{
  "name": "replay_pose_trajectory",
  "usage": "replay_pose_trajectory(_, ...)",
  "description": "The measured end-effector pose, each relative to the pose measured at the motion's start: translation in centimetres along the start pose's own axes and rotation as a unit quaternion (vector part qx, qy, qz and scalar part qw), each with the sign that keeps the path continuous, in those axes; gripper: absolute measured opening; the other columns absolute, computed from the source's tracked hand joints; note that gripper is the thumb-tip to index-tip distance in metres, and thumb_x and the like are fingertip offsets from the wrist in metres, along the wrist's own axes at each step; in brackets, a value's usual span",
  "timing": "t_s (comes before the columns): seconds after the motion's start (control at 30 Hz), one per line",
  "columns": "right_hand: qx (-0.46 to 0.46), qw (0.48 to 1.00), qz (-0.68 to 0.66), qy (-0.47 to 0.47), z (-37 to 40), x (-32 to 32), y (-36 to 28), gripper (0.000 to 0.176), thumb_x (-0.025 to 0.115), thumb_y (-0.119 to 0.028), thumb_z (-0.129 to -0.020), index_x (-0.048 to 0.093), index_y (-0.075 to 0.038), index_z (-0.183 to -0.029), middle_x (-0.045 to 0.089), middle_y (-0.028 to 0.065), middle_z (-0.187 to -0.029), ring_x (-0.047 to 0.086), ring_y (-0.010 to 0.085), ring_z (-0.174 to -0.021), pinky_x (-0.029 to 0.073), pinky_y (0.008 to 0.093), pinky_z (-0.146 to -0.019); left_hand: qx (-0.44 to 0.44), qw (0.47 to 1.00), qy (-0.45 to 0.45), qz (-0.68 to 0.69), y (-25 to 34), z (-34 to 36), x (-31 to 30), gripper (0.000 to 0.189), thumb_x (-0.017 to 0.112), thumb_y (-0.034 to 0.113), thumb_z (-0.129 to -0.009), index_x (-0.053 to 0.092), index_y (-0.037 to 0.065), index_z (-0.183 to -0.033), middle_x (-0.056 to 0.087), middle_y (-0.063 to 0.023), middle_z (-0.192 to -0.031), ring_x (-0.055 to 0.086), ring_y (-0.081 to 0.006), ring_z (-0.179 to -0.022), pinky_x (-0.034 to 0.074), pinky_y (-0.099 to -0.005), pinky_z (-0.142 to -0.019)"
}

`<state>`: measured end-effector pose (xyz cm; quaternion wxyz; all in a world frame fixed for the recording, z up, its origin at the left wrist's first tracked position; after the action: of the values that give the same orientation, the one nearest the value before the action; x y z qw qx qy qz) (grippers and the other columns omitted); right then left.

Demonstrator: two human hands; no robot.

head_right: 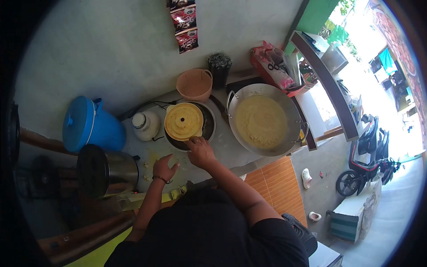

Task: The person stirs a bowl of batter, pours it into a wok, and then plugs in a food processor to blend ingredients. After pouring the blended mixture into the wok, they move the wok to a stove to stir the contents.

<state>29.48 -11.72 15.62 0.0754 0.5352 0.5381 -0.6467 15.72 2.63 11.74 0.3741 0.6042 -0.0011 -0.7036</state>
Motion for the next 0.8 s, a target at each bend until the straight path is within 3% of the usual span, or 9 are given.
replay_pose_trajectory(0.13,0.040,0.996,-0.063,0.040,2.3,-1.6,2.1,0.032,0.064,-0.010,-0.076,0.062,-0.006,-0.107,0.063,0.0149,-0.102,0.060,0.0317,-0.097,0.048,0.0402,-0.086,0.005,0.995,-0.026,0.094,-0.2,0.6,0.6,0.050,0.071,0.031,-0.079,0.060,0.006,-0.121,0.062,-0.0158,-0.118,0.060,-0.0288,-0.108,0.048,-0.0396,-0.091)
replay_pose_trajectory(0.23,0.063,0.988,-0.111,0.089,3.7,-3.0,4.0,0.026,0.064,-0.009,-0.077,0.063,-0.004,-0.103,0.064,0.0157,-0.093,0.063,0.0315,-0.087,0.050,0.0396,-0.079,0.011,0.964,-0.048,0.263,1.8,-0.2,1.5,0.045,0.072,0.024,-0.080,0.061,0.004,-0.118,0.064,-0.0148,-0.115,0.063,-0.0261,-0.104,0.049,-0.0365,-0.090)
replay_pose_trajectory(0.33,0.083,0.982,-0.115,0.126,4.2,-5.2,4.5,0.023,0.064,-0.008,-0.077,0.064,-0.003,-0.100,0.065,0.0147,-0.090,0.064,0.0297,-0.082,0.051,0.0391,-0.074,0.120,0.952,-0.029,0.280,7.3,-2.1,0.7,0.039,0.071,0.016,-0.083,0.061,0.003,-0.118,0.065,-0.0117,-0.113,0.063,-0.0195,-0.102,0.050,-0.0320,-0.088)
replay_pose_trajectory(0.43,0.100,0.977,-0.101,0.160,4.4,-8.1,4.9,0.020,0.065,-0.008,-0.078,0.064,-0.003,-0.097,0.065,0.0134,-0.088,0.064,0.0281,-0.080,0.050,0.0384,-0.072,0.173,0.933,-0.028,0.314,12.2,-5.1,1.1,0.035,0.068,0.015,-0.085,0.061,0.001,-0.116,0.065,-0.0115,-0.113,0.063,-0.0177,-0.101,0.049,-0.0301,-0.088)
replay_pose_trajectory(0.53,0.128,0.963,-0.090,0.221,5.5,-11.7,6.9,0.017,0.064,-0.007,-0.078,0.065,-0.003,-0.095,0.065,0.0122,-0.087,0.064,0.0269,-0.078,0.050,0.0377,-0.071,0.164,0.918,-0.022,0.362,14.9,-9.2,3.1,0.032,0.064,0.015,-0.088,0.060,-0.001,-0.115,0.065,-0.0107,-0.112,0.062,-0.0151,-0.100,0.049,-0.0290,-0.088)
replay_pose_trajectory(0.67,0.193,0.927,-0.032,0.320,9.1,-18.2,12.4,0.015,0.064,-0.008,-0.078,0.066,-0.004,-0.092,0.065,0.0106,-0.085,0.064,0.0255,-0.073,0.050,0.0371,-0.070,0.125,0.907,0.007,0.402,17.0,-14.7,5.3,0.035,0.060,0.029,-0.091,0.063,0.001,-0.110,0.068,-0.0116,-0.102,0.064,-0.0193,-0.096,0.049,-0.0319,-0.084)
replay_pose_trajectory(0.73,0.268,0.900,-0.031,0.343,11.3,-21.3,15.5,0.018,0.063,-0.010,-0.079,0.064,-0.003,-0.096,0.065,0.0125,-0.092,0.063,0.0285,-0.078,0.049,0.0376,-0.073,0.116,0.900,0.041,0.419,16.9,-18.2,7.2,0.038,0.056,0.034,-0.093,0.063,0.000,-0.108,0.068,-0.0112,-0.099,0.065,-0.0192,-0.091,0.050,-0.0322,-0.079)
replay_pose_trajectory(0.8,0.253,0.870,0.123,0.404,13.3,-23.8,18.5,0.020,0.063,-0.012,-0.081,0.062,-0.002,-0.099,0.063,0.0146,-0.097,0.061,0.0314,-0.084,0.048,0.0382,-0.076,0.067,0.916,0.039,0.393,18.4,-19.7,6.9,0.043,0.052,0.040,-0.093,0.064,0.001,-0.105,0.068,-0.0113,-0.096,0.064,-0.0194,-0.086,0.049,-0.0328,-0.077)
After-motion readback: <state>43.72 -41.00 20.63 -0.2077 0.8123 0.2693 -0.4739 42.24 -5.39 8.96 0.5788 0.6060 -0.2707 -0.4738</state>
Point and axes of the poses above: each hand's wrist, its own z-axis away from the middle knuckle, its own x-axis out of the palm, y = z × x, the point moved 3 cm from there along -z, towards the middle knuckle
